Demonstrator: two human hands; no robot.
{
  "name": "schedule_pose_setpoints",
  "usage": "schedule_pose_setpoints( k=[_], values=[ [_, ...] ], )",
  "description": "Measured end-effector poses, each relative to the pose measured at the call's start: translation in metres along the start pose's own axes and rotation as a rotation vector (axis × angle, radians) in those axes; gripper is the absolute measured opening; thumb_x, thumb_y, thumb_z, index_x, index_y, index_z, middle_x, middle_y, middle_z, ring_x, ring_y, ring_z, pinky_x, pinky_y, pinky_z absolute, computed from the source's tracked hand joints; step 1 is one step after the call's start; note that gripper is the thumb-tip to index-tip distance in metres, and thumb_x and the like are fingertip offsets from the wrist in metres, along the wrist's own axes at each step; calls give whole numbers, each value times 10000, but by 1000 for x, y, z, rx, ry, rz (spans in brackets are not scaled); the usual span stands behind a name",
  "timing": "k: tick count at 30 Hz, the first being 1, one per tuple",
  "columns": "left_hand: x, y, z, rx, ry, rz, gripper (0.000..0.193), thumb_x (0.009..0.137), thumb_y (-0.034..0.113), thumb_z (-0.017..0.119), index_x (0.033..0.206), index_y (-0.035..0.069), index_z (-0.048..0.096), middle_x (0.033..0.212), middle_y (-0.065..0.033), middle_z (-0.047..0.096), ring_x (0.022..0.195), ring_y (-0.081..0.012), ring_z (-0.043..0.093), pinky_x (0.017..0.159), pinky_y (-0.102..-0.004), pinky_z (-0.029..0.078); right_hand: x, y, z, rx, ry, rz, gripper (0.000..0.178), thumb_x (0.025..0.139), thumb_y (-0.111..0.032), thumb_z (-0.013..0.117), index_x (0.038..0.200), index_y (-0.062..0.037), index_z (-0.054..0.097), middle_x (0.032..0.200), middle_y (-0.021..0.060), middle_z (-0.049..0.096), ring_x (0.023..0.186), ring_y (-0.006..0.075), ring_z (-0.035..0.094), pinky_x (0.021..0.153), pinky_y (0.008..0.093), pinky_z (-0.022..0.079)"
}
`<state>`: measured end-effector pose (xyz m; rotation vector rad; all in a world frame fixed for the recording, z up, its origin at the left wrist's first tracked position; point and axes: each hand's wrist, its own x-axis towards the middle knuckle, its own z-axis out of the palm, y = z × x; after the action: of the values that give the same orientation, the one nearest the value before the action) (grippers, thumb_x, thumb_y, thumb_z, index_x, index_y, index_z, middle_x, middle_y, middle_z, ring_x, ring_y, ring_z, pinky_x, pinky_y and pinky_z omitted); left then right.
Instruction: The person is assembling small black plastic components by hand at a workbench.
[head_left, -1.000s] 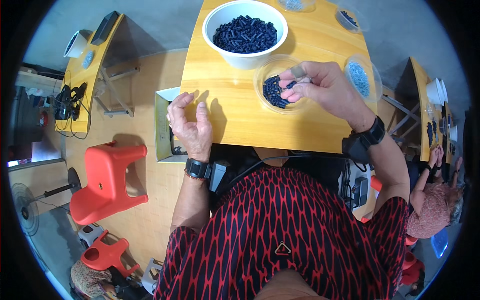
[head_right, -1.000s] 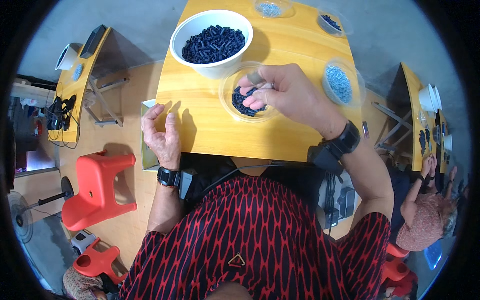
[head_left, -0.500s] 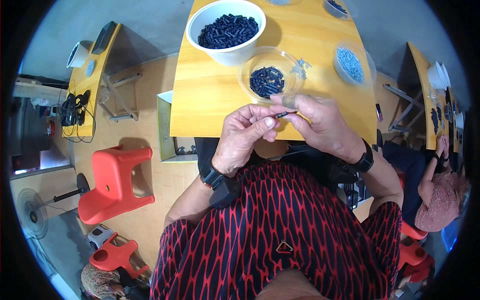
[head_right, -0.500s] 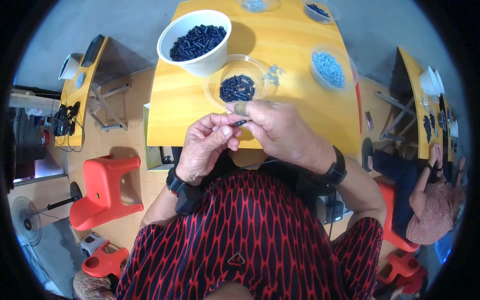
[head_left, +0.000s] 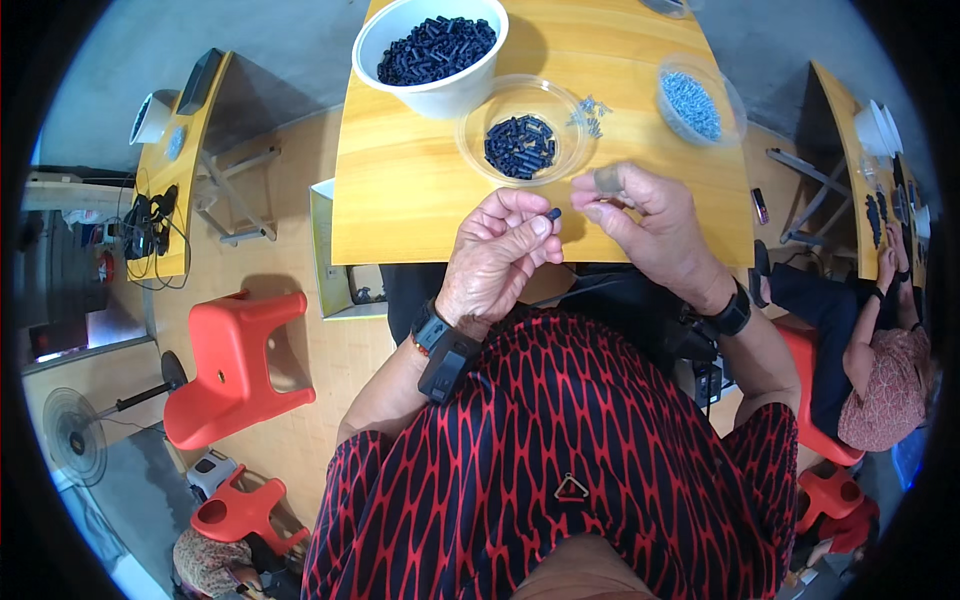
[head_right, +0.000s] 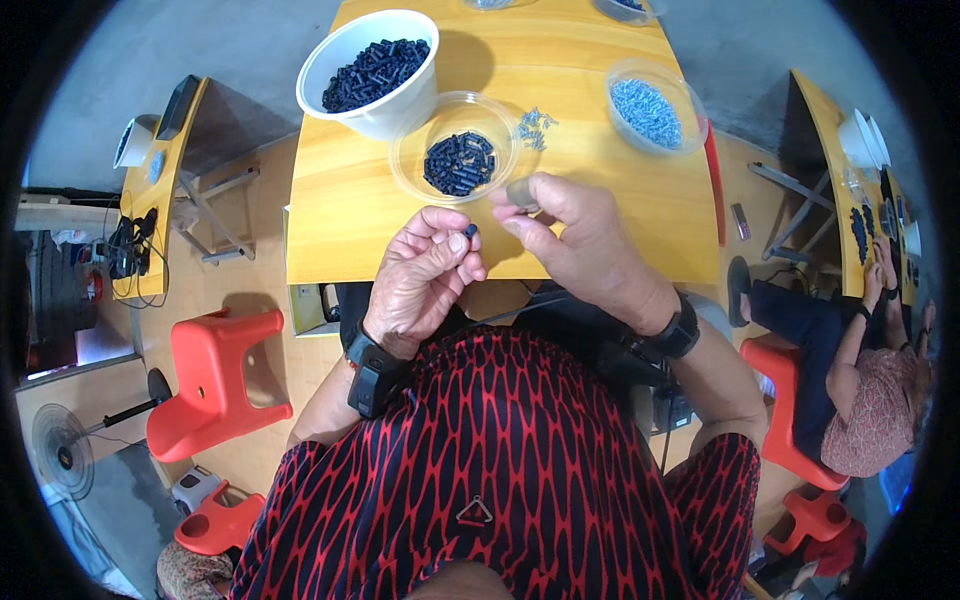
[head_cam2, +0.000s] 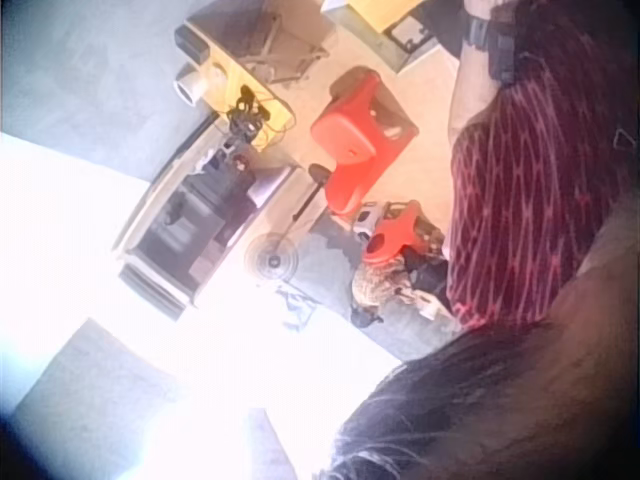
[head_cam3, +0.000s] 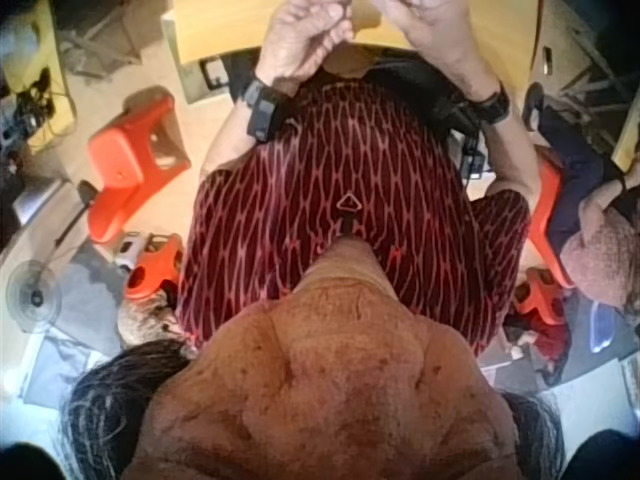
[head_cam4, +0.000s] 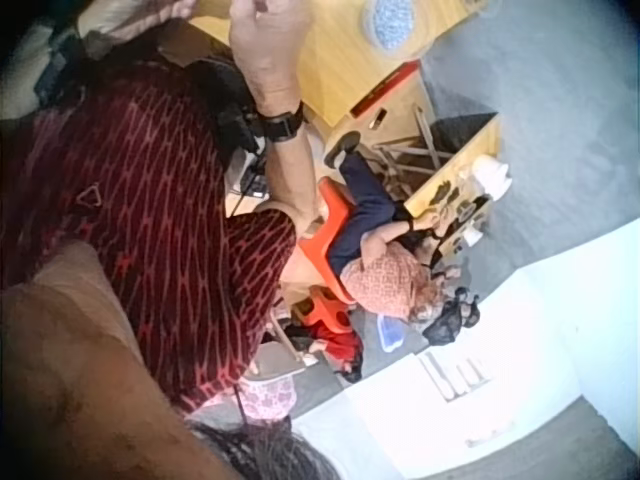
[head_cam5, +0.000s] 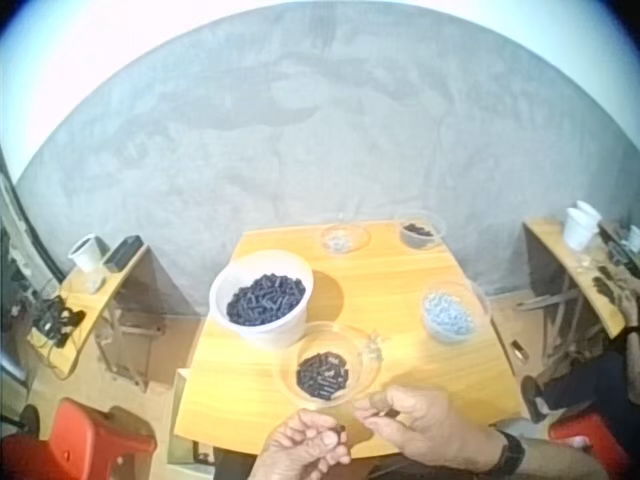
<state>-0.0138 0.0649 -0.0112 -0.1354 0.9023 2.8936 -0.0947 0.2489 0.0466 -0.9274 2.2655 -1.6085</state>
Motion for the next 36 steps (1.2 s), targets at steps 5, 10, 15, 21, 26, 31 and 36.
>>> schedule_pose_setpoints(
  k=[5, 10, 15, 21, 26, 31, 36],
  values=[
    [1, -4, -3, 21, -3, -11, 144, 927, 20, 599, 1070, 4, 594, 885, -97, 659, 780, -181, 671, 732, -307, 577, 0, -2, 3, -50, -68, -75, 139, 849, -34, 658, 966, 39, 656, 889, 122, 698, 802, 176, 677, 693, 266, 523],
    [0, -5, -2, 219, 9, 106, 108, 919, -4, 604, 1026, 0, 606, 859, -85, 660, 740, -156, 651, 694, -277, 550, 0, -2, 6, -54, -67, -83, 109, 844, -37, 655, 931, 28, 654, 814, 124, 671, 739, 176, 653, 658, 284, 508],
    [1, -9, -2, 234, 57, 117, 103, 920, -3, 607, 1023, 2, 608, 867, -81, 657, 726, -150, 640, 690, -273, 540, -6, 4, 16, -27, -42, 10, 81, 819, -31, 662, 861, 28, 626, 795, 146, 666, 701, 211, 659, 633, 301, 507],
    [-1, -17, -4, 178, 105, 27, 117, 931, 31, 609, 1044, 1, 601, 892, -90, 659, 729, -153, 639, 699, -280, 544, -13, 14, 18, -123, -47, -28, 92, 814, -43, 680, 831, 20, 615, 767, 149, 659, 677, 197, 652, 605, 302, 497],
    [0, -16, 1, 341, 149, 52, 124, 944, 75, 604, 1046, 8, 581, 909, -85, 646, 721, -144, 626, 684, -271, 537, -4, 29, -6, -175, -9, 14, 113, 845, -80, 659, 849, 22, 612, 763, 160, 642, 719, 238, 649, 641, 331, 492],
    [1, -14, -12, 419, 99, 76, 127, 951, 78, 594, 1056, 12, 569, 870, -56, 614, 700, -125, 607, 664, -254, 528, 39, 75, -40, -430, 260, -82, 141, 879, -93, 592, 935, 34, 610, 843, 200, 625, 808, 380, 603, 731, 418, 483],
    [1, -13, -14, 485, 79, 79, 138, 949, 41, 580, 1081, 4, 565, 858, -41, 601, 695, -115, 603, 656, -247, 526, 62, 82, -41, -620, 239, -137, 141, 849, -57, 594, 948, 42, 612, 887, 210, 605, 848, 400, 582, 756, 448, 471]
  ],
)
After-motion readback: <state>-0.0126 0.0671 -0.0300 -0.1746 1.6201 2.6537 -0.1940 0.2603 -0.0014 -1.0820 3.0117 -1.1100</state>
